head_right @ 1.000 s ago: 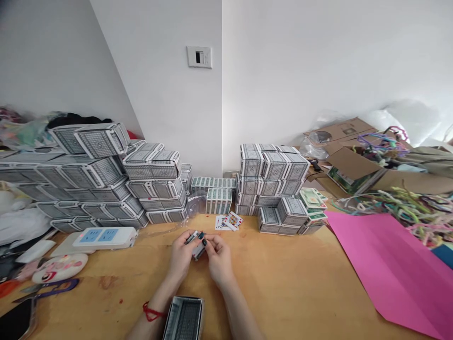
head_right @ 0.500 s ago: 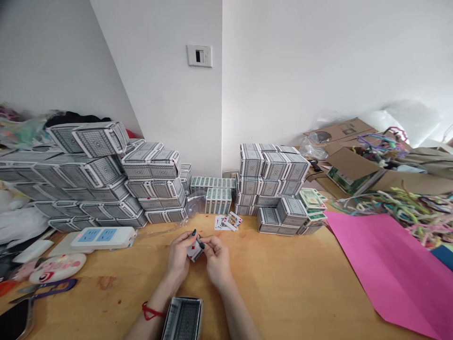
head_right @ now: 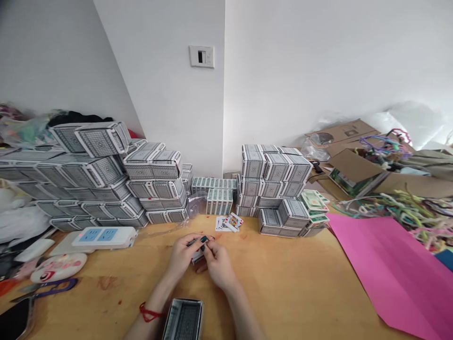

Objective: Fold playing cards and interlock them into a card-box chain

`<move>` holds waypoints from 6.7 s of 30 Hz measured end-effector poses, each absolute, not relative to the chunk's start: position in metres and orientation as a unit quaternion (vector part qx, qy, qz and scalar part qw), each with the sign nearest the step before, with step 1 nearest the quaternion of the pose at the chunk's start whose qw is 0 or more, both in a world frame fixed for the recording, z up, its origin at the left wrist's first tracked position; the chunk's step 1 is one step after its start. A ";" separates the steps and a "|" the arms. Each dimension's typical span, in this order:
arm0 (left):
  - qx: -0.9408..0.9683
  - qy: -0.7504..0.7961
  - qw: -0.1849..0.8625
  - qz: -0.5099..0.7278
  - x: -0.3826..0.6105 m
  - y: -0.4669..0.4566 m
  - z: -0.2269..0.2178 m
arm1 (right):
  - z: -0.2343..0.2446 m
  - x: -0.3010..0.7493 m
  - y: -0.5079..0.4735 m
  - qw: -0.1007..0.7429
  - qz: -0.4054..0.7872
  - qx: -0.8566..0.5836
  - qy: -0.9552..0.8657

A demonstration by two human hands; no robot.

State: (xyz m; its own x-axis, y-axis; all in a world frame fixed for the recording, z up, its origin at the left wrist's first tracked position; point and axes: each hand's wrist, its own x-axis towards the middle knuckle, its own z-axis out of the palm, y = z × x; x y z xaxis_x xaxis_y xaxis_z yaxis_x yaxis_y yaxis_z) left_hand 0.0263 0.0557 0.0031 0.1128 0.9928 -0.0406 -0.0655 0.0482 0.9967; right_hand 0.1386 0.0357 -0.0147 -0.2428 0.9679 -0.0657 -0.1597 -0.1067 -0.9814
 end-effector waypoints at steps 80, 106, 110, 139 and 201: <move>0.383 0.415 0.631 0.532 0.029 0.064 -0.008 | -0.027 0.130 0.041 0.541 0.595 -0.426 -0.415; 0.662 0.610 0.218 0.377 0.025 0.062 -0.012 | -0.031 0.133 0.047 0.561 0.490 -0.504 -0.437; 0.683 0.532 0.253 0.431 0.024 0.062 -0.008 | -0.031 0.139 0.050 0.543 0.435 -0.549 -0.464; 0.288 0.303 0.843 0.339 0.023 0.055 0.001 | -0.012 0.145 0.051 0.596 0.371 -0.531 -0.475; 0.808 0.446 0.139 0.360 0.033 0.053 -0.005 | -0.012 0.156 0.058 0.631 0.500 -0.460 -0.375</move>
State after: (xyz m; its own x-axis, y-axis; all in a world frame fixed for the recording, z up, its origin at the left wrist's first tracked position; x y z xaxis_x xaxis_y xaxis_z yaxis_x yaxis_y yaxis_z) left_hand 0.0327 0.0533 -0.0050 0.3428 0.8208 0.4569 0.6213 -0.5629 0.5450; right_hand 0.1557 0.0578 -0.0121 0.2193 0.9756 0.0136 -0.2852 0.0774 -0.9553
